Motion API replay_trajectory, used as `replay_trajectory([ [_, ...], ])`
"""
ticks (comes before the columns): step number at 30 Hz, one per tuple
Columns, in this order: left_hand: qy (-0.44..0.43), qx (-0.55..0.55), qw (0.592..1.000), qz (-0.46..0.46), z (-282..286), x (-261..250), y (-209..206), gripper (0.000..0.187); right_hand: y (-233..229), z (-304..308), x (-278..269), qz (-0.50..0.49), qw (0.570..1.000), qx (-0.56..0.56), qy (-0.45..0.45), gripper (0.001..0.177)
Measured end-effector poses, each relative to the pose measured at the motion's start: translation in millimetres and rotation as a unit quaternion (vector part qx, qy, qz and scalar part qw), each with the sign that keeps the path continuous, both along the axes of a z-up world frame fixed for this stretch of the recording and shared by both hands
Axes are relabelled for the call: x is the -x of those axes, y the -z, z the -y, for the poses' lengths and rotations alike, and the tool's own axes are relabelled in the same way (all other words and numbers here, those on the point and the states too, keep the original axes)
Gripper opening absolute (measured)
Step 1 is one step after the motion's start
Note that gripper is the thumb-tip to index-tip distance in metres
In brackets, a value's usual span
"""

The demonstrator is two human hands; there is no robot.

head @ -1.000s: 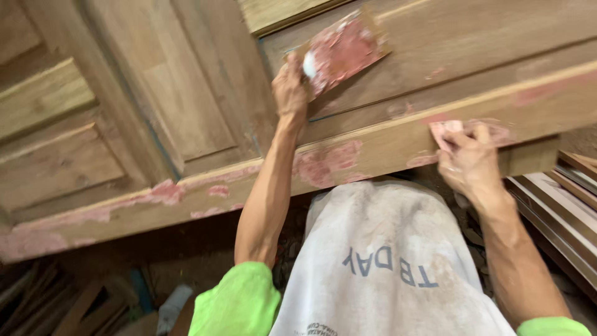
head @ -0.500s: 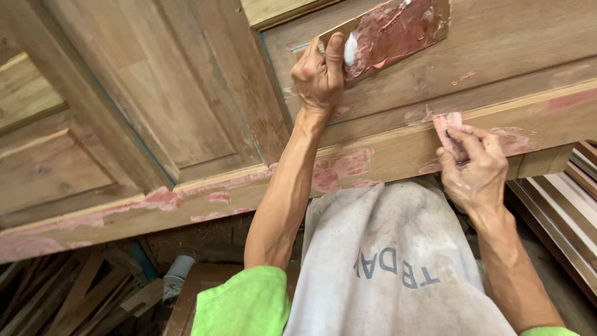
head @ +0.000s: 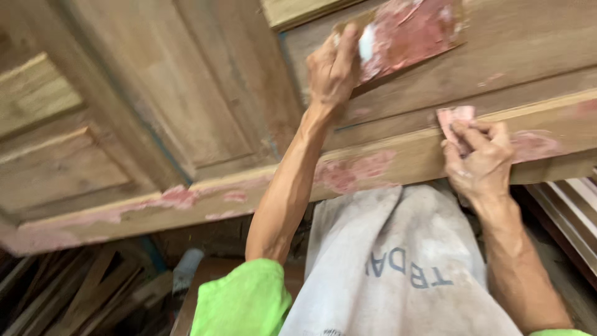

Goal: The person uses a putty knife to apply pink wood filler to the seams and joints of a wooden door. They repeatedly scoop filler from a cardboard palette and spread it into the gaps between the door panels and frame, working methodically along the edges and corners.

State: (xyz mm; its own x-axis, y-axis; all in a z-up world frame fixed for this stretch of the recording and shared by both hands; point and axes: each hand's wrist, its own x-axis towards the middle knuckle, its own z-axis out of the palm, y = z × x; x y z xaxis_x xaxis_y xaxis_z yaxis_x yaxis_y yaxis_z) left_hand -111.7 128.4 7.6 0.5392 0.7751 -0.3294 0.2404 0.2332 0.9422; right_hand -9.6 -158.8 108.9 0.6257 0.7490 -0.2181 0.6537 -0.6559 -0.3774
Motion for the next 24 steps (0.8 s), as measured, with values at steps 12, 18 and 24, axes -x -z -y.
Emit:
replay_trajectory([
  [12,-0.070,0.148,0.983,0.085,-27,76,-27,0.050,-39,-62,12,-0.221,0.973,-0.018,0.068,0.029],
  [18,-0.226,0.089,0.966,0.092,-65,129,-36,0.051,-28,-124,20,-0.157,0.981,-0.075,-0.084,0.030],
  [24,-0.339,0.037,0.934,0.105,-80,163,-50,0.065,-18,-164,25,-0.167,0.971,-0.116,-0.129,0.027],
])
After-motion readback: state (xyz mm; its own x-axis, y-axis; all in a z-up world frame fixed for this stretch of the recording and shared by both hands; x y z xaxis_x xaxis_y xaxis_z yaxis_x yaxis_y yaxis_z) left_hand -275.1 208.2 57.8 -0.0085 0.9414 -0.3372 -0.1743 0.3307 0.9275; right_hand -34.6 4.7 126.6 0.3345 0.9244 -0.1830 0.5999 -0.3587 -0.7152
